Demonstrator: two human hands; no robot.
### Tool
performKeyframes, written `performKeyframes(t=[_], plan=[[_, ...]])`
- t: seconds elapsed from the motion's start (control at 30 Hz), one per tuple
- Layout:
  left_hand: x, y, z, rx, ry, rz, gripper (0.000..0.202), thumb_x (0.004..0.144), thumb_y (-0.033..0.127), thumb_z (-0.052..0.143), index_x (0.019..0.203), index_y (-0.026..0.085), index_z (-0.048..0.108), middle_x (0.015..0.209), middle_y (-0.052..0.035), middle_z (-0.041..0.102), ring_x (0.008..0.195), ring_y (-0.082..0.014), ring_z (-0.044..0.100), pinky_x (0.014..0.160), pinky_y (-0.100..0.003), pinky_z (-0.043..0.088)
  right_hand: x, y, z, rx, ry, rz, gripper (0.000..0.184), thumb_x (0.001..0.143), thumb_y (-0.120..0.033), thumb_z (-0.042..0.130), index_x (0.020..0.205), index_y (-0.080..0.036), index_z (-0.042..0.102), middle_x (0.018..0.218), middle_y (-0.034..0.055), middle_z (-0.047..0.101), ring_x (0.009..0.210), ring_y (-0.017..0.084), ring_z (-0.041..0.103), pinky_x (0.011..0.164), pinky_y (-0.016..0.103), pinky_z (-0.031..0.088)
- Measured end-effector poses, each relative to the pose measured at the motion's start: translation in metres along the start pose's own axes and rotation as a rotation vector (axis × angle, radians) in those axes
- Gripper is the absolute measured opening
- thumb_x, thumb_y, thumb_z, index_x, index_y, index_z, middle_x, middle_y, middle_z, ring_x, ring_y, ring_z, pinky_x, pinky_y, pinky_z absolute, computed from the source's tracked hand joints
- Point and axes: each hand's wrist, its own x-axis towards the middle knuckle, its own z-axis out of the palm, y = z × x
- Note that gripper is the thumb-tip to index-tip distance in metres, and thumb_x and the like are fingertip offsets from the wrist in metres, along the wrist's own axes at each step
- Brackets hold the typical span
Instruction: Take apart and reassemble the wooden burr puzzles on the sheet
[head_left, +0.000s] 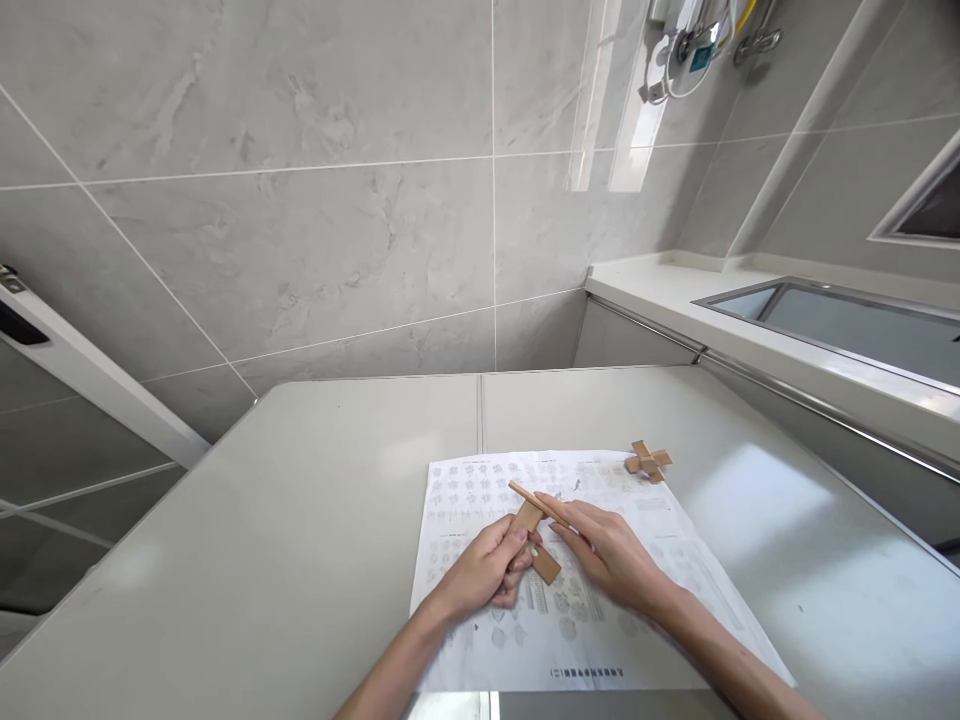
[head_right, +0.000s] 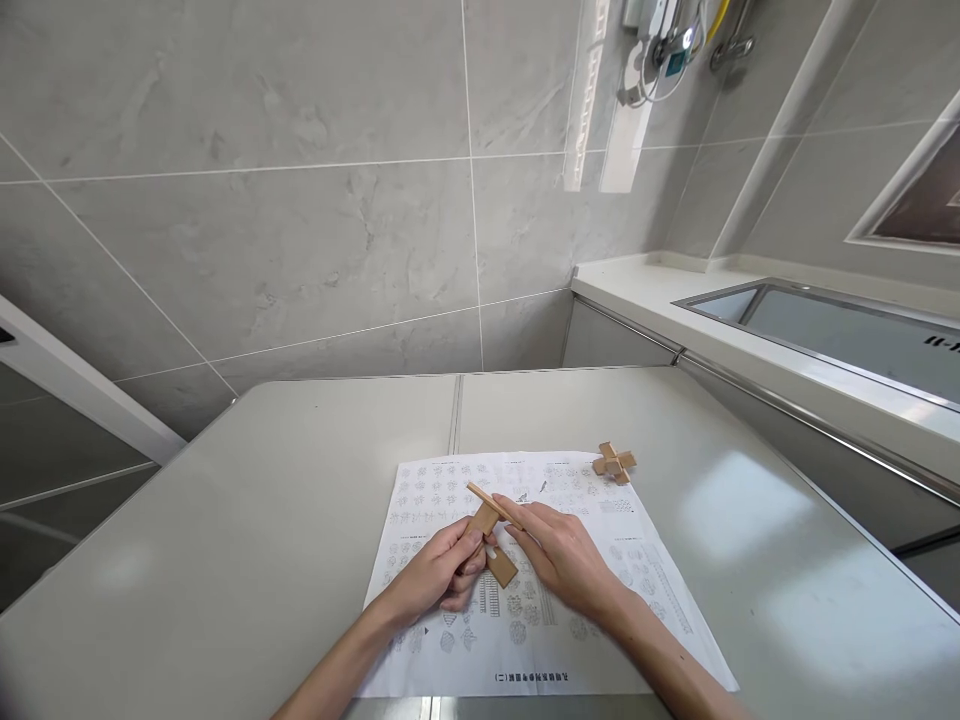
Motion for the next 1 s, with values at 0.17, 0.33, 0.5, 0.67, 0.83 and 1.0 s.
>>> performKeyframes(t=[0.17,0.33,0.5,0.67,0.83,1.0], plan=[[-0.001,0.001,0.001,0.019,-0.010,0.011,0.048,0.102,0.066,0.053,0.109,0.019,0.054,0.077,0.0081,0.037,0.049,-0.0045,0.023,0.044,-0.022,0.019,0.000,-0.002,-0.001,0.025,0.012,-0.014,0.047,0.113,-0.025,0.040,0.160,-0.030,0.046,0.087,0.0030,0.072,0.072,0.020,0.067,0.065,0.030,0.055],[-0.002,0.005,0.003,0.040,-0.021,0.034,0.049,0.102,0.067,0.054,0.108,0.019,0.052,0.077,0.0080,0.037,0.050,-0.0049,0.022,0.045,-0.023,0.018,0.001,-0.003,-0.005,0.038,-0.004,-0.030,0.051,0.113,-0.023,0.040,0.163,-0.032,0.042,0.089,0.0036,0.074,0.073,0.020,0.069,0.066,0.030,0.056],[-0.001,0.005,0.006,0.037,-0.027,0.058,0.049,0.102,0.068,0.054,0.107,0.018,0.052,0.075,0.0084,0.036,0.050,-0.0055,0.021,0.045,-0.023,0.018,0.001,-0.002,-0.006,0.029,-0.003,-0.059,0.052,0.113,-0.023,0.039,0.164,-0.033,0.041,0.092,0.0042,0.075,0.075,0.020,0.071,0.067,0.029,0.058],[0.000,0.000,0.010,0.056,0.016,0.097,0.051,0.102,0.070,0.051,0.108,0.019,0.050,0.070,0.0103,0.032,0.049,-0.0065,0.020,0.044,-0.023,0.020,0.001,-0.003,-0.002,0.013,0.047,-0.066,0.052,0.113,-0.022,0.040,0.164,-0.033,0.040,0.089,0.0031,0.074,0.073,0.019,0.070,0.065,0.028,0.057],[0.000,0.000,0.008,0.049,-0.008,0.093,0.051,0.101,0.070,0.052,0.107,0.019,0.050,0.072,0.0099,0.034,0.048,-0.0056,0.021,0.043,-0.022,0.020,0.001,-0.005,-0.002,0.021,0.031,-0.074,0.054,0.113,-0.020,0.039,0.166,-0.032,0.037,0.085,0.0011,0.070,0.068,0.017,0.064,0.062,0.027,0.053],[-0.004,0.008,0.002,0.084,-0.040,0.062,0.053,0.101,0.070,0.052,0.110,0.018,0.052,0.073,0.0097,0.035,0.047,-0.0049,0.023,0.044,-0.023,0.022,0.001,-0.006,-0.005,0.022,-0.006,-0.088,0.056,0.112,-0.018,0.035,0.167,-0.031,0.035,0.081,0.0002,0.068,0.064,0.017,0.060,0.061,0.026,0.052]])
